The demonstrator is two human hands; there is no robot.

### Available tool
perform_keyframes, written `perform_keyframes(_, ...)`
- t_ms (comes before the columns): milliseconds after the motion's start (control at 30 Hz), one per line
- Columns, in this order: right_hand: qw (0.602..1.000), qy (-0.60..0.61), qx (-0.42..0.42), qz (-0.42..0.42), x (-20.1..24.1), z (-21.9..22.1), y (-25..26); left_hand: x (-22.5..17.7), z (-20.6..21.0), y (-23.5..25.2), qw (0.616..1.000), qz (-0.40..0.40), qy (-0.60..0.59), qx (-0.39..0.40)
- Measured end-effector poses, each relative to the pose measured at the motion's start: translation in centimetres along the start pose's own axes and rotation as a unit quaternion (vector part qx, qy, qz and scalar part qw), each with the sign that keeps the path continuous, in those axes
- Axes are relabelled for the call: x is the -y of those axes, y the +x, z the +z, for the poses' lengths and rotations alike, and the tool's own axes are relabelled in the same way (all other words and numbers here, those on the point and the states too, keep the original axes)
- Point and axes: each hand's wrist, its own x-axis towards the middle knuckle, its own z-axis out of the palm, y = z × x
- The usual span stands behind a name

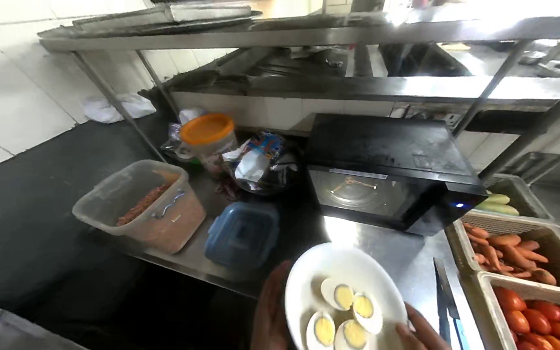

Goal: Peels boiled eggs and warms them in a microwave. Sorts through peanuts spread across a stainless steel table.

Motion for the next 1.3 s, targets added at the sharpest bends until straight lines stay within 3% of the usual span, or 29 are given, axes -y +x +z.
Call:
perform_keyframes(133,0.995,-0.03,-0.099,0.006,1.0,-3.4,3.6,3.4,3.4,1.1,0.944,0.181,0.259,0.099)
perform_keyframes(333,0.984,-0.021,-0.178,0.02,-0.8,-8.5,10.3,3.3,5.6,3.4,0.873,0.303,0.327,0.2)
perform_keyframes(500,0.981,0.008,-0.181,0.063,-7.2,-10.0,16.7,2.9,6.9,4.7,0.853,0.278,0.324,0.301)
perform_keyframes(700,0.971,0.015,-0.229,0.068,-16.8,-7.9,25.2,3.3,7.5,5.2,0.859,0.272,0.309,0.303)
perform_keyframes(833,0.964,-0.037,-0.242,0.1,-20.1,-6.1,29.5,3.0,7.2,5.4,0.853,0.265,0.319,0.317)
perform_keyframes(1000,0.957,-0.001,-0.255,0.135,-20.7,-4.4,32.2,2.1,7.6,5.8,0.837,0.258,0.351,0.331)
perform_keyframes(1133,0.944,0.116,-0.264,0.161,-20.3,-3.2,33.3,1.8,8.2,6.3,0.834,0.274,0.36,0.316)
perform_keyframes(1300,0.931,0.11,-0.293,0.186,-19.5,-2.6,35.3,1.2,10.2,7.7,0.824,0.31,0.368,0.3)
